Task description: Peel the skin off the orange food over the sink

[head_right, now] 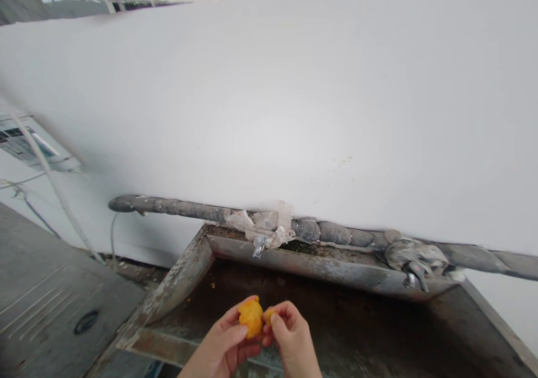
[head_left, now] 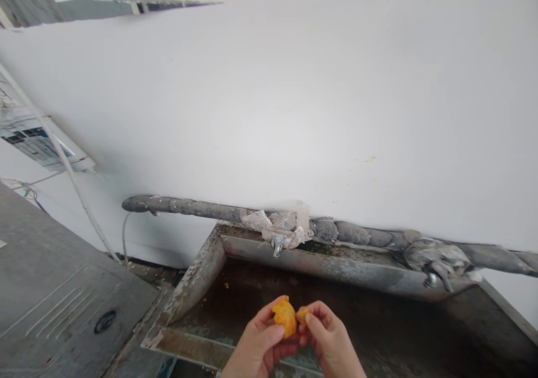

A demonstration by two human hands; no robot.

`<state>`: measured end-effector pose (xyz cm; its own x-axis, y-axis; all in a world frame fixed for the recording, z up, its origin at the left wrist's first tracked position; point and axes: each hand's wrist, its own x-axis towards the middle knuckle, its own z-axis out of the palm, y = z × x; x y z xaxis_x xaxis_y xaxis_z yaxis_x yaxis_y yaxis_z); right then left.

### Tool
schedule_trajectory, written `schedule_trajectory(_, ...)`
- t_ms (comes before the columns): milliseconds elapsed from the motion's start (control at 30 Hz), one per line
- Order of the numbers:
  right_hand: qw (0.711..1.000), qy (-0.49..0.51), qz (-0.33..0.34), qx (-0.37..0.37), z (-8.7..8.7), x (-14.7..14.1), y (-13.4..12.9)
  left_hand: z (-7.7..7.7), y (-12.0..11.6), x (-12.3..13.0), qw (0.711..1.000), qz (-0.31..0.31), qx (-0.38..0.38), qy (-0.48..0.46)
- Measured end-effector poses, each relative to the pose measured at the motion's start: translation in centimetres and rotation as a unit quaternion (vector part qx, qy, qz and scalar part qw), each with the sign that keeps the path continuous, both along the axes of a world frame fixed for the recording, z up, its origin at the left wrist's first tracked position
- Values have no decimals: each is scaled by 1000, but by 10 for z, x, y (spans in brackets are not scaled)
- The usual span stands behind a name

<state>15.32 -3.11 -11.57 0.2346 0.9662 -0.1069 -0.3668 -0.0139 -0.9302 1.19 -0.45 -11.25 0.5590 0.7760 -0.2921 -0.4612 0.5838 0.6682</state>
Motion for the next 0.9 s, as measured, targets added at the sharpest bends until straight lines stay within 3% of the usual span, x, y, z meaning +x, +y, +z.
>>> schedule_trajectory(133, 1000, 25, -8, 4, 5, -3, 2, -3, 5, -6, 1000, 5, 1, 9)
schedule_trajectory(333, 984, -175, 23, 36, 4, -9, 5, -4, 11, -6, 993, 30, 85, 75)
schedule_trajectory(467, 936, -336, 16, 100, 13, -11, 5, -4, 16, -6, 987, 46, 131, 75)
schedule_trajectory(633, 878, -450, 13, 166, 22, -9, 4, -2, 22, -13, 979, 11, 181, 88)
schedule_trajectory(900, 805, -567, -27, 172, 4, -24, 12, -19, 27, -14, 972, 24, 195, 128)
